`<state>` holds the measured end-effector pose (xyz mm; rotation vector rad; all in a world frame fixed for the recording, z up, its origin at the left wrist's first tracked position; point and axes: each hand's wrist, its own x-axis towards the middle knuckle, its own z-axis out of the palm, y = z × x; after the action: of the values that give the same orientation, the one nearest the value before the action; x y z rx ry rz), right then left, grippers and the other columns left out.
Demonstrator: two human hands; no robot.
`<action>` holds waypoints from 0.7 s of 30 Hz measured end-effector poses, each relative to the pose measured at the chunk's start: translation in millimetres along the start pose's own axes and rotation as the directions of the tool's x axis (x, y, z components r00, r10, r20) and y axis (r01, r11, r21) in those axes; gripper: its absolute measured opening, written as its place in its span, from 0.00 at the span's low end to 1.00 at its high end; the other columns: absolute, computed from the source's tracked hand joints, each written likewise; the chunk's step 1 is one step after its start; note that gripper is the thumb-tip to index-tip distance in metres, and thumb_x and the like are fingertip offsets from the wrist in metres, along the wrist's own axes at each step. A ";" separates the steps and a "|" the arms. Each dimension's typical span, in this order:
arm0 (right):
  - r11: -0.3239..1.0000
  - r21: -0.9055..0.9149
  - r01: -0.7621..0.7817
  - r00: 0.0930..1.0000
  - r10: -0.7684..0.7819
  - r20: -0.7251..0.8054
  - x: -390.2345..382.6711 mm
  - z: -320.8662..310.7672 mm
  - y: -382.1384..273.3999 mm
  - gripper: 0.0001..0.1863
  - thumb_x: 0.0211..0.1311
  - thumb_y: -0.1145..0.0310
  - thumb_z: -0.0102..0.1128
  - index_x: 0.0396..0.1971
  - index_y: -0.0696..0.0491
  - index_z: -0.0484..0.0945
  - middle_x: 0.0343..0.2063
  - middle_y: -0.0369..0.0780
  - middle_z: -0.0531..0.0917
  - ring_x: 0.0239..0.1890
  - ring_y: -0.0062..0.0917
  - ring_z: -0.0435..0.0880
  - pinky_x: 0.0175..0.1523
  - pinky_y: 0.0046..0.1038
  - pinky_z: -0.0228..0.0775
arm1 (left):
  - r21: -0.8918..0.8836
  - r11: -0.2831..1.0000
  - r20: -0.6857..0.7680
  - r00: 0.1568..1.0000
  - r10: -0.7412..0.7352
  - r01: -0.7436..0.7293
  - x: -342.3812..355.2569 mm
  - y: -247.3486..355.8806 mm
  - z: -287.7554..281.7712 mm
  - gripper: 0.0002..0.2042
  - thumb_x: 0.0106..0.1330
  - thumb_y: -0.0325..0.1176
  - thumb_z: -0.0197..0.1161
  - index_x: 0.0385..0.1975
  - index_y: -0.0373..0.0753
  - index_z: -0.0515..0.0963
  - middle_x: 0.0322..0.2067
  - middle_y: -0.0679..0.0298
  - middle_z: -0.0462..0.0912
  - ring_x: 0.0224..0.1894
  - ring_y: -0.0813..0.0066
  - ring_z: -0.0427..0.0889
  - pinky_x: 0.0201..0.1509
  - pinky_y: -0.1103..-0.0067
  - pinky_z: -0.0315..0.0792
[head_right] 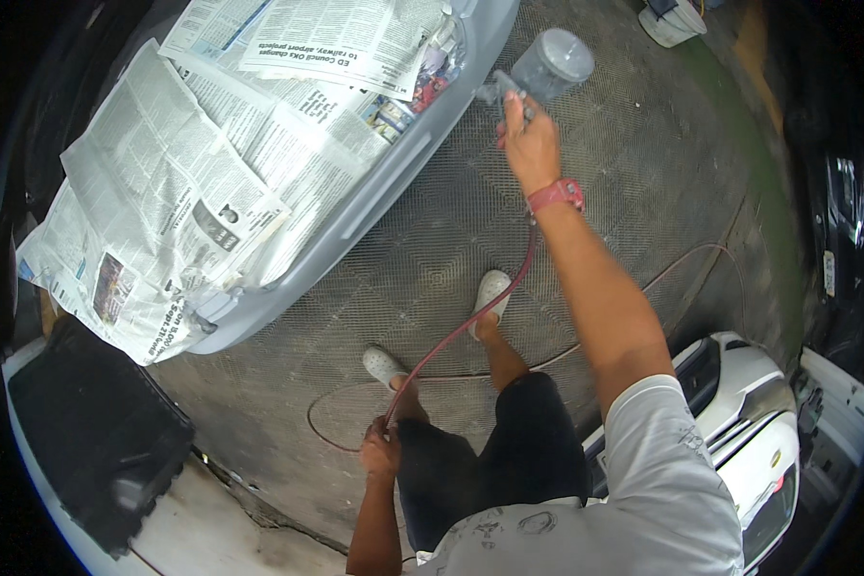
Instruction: The person uses a spray gun to apply paint to a car bumper that is partially covered with newspaper. The person moves around the bumper, spraying different sections in steady passes.
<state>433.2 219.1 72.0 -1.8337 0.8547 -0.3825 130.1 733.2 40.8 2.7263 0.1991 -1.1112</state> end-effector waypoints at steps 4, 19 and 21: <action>0.983 -0.116 0.141 0.980 -0.155 -0.126 45.5 -17.7 -9.8 0.29 0.86 0.49 0.51 0.54 0.64 0.84 0.26 0.41 0.89 0.27 0.23 0.89 0.36 0.30 0.79 | -0.105 0.993 -0.092 0.995 0.048 -0.058 -15.0 71.5 32.1 0.21 0.76 0.46 0.65 0.62 0.42 0.81 0.49 0.50 0.88 0.49 0.45 0.90 0.54 0.55 0.83; 0.950 -0.200 0.240 0.957 -0.266 -0.116 74.3 -53.4 -6.8 0.32 0.86 0.44 0.48 0.47 0.62 0.84 0.27 0.42 0.90 0.25 0.24 0.87 0.28 0.30 0.77 | -0.273 0.961 -0.225 0.974 -0.027 -0.036 -48.1 98.6 130.4 0.16 0.77 0.44 0.64 0.57 0.43 0.83 0.45 0.50 0.88 0.46 0.45 0.90 0.51 0.55 0.82; 0.903 -0.285 0.322 0.937 -0.346 -0.038 39.3 -57.0 25.4 0.31 0.86 0.46 0.47 0.46 0.63 0.84 0.27 0.42 0.89 0.25 0.24 0.86 0.31 0.30 0.76 | -0.307 0.950 -0.151 0.983 -0.103 0.052 -54.2 89.8 145.3 0.15 0.77 0.45 0.64 0.56 0.44 0.84 0.47 0.51 0.87 0.47 0.45 0.89 0.51 0.55 0.82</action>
<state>416.3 147.4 68.1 -2.2474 0.6735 -0.5893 10.8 610.2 -11.8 2.5497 0.4648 -0.7937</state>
